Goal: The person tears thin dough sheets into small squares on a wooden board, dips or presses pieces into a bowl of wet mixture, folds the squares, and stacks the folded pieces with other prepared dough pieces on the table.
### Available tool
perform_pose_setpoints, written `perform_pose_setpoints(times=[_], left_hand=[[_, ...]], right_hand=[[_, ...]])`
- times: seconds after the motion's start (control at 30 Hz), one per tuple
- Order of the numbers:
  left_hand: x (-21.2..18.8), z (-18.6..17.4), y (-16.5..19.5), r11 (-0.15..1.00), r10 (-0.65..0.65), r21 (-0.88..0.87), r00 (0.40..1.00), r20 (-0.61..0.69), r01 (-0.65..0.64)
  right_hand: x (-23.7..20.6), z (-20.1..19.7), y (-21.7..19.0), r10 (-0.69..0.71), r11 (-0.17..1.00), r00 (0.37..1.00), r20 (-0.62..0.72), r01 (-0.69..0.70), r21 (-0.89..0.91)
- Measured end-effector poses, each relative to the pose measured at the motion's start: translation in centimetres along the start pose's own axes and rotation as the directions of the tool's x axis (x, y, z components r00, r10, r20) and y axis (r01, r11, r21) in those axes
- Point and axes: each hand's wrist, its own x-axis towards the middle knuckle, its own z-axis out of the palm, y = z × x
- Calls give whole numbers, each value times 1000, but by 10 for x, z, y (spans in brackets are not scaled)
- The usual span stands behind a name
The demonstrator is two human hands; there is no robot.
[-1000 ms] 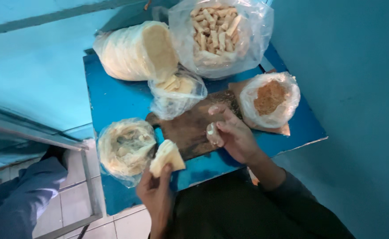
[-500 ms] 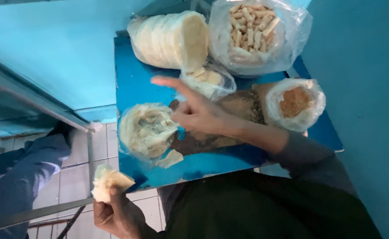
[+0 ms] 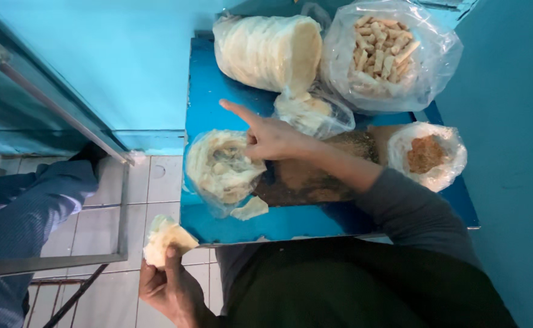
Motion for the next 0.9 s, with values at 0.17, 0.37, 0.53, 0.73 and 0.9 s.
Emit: perform_pose_setpoints(times=[0.17,0.37,0.53,0.73,0.9], left_hand=[[-4,7,0,998,-39,-56,998,41,42],[-11,12,1,989,-116,-86,992,58,121],[-22,23,0,952,-267,-100,944,192,290],[-34,71,-6,878,-380,-136,841,384,459],[-53,114,-3,938,-232,-116,841,488,326]], right_hand=[[3,1,19,-22,1000,998,-54,21,-11],[-7,2,23,-163,977,960,-227,125,-173],[-29,-6,9,-367,918,857,-362,271,-288],[-99,-14,-16,-150,973,896,-419,209,99],[-168,20,-27,-13,885,920,-391,193,423]])
